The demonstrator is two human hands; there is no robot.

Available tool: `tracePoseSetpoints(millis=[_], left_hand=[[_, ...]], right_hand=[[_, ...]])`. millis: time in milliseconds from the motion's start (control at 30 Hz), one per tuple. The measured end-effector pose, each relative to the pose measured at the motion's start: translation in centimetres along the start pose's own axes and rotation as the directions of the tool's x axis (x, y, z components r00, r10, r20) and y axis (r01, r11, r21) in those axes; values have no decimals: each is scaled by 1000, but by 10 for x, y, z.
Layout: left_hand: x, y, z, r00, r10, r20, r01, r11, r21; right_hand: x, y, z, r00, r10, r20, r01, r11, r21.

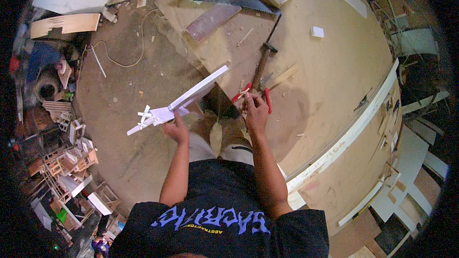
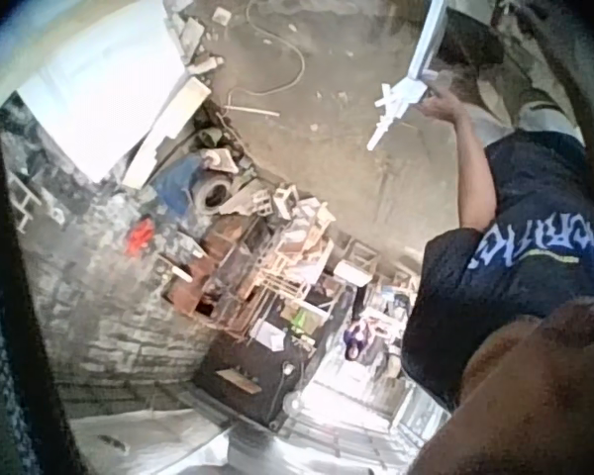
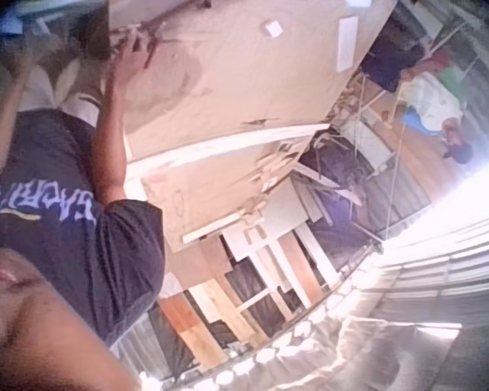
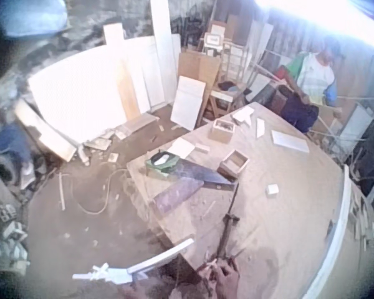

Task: The person constructs a model airplane by cutting small wooden strips with shears, sanding a wooden piece, and hammering small wooden parts together to form the aircraft structure.

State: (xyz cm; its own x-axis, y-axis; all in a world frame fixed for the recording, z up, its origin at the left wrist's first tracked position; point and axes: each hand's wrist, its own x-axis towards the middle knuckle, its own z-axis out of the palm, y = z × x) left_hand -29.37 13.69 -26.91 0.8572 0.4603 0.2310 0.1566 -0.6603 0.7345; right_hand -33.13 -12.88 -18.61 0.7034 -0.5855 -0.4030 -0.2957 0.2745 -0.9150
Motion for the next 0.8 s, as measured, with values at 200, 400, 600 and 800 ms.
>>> tracePoseSetpoints(millis=[200, 400, 600, 800], left_hand=[[-9, -5, -31, 990, -119, 82, 127, 986, -105], [-31, -38, -23, 997, -31, 75, 43, 984, -173], [-49, -26, -1, 995, -39, 93, 50, 992, -117], [-59, -15, -15, 993, 109, 45, -105, 991, -81]], right_hand=[[-30, 7, -19, 997, 13, -70, -12, 1000, 27], [-67, 12, -30, 986, -58, -156, 58, 998, -7], [-110, 10, -28, 975, -37, -217, 10, 993, -121], [-113, 19, -44, 983, -18, -181, 3, 997, -83]])
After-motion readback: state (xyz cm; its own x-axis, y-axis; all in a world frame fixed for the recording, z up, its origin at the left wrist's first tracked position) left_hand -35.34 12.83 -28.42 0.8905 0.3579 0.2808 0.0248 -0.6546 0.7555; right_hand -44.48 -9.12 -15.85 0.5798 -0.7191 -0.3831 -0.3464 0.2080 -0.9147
